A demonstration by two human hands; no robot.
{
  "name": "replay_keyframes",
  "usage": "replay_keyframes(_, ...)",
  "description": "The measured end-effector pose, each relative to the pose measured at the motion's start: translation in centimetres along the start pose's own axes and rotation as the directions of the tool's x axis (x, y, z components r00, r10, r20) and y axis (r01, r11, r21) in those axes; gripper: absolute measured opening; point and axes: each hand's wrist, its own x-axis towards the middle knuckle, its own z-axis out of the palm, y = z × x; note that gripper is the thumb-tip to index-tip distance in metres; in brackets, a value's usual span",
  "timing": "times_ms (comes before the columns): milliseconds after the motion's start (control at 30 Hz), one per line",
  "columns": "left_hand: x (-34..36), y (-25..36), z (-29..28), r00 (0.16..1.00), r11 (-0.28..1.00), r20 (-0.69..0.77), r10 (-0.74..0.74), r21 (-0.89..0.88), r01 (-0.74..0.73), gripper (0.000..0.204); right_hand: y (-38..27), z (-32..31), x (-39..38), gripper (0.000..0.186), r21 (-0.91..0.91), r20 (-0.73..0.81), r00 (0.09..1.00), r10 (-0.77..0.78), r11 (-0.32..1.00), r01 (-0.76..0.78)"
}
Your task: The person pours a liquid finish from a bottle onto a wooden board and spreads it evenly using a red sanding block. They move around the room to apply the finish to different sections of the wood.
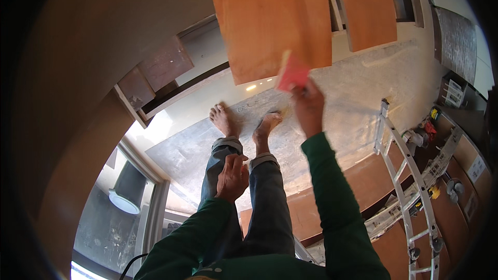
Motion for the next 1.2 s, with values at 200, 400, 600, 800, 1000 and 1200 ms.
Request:
replay_keyframes(200,0.0,0.0,0.2,0.999,0.999,0.027,0.027,0.019,-0.028,0.025,-0.6,-9.3,12.9,0.030,-0.616,-0.033,0.763,-0.645,0.615,0.493)
replay_keyframes(400,0.3,0.5,0.6,0.998,0.998,0.032,0.053,0.033,-0.054,0.026,-2.3,-9.8,25.1,0.041,-0.663,0.136,0.694,-0.707,0.455,0.594)
replay_keyframes(600,0.4,1.0,1.2,0.999,0.998,0.010,0.048,0.030,-0.049,0.025,4.0,-11.6,19.6,0.047,-0.687,0.262,0.728,-0.633,0.407,0.601)
replay_keyframes(800,0.3,0.8,1.1,1.000,1.000,-0.006,0.016,-0.012,-0.016,0.023,4.6,-6.7,3.3,0.035,-0.504,0.323,0.897,-0.302,0.747,0.433)
replay_keyframes(1000,0.5,0.9,0.8,1.000,1.000,0.021,-0.007,-0.019,0.008,0.023,0.9,-1.1,5.8,0.043,-0.404,-0.127,0.872,-0.473,0.828,0.390)
replay_keyframes(1200,1.0,0.1,0.4,1.000,0.999,0.013,0.010,-0.033,-0.009,0.023,-4.7,11.2,-2.0,0.044,-0.041,0.093,0.931,-0.353,0.933,0.358)
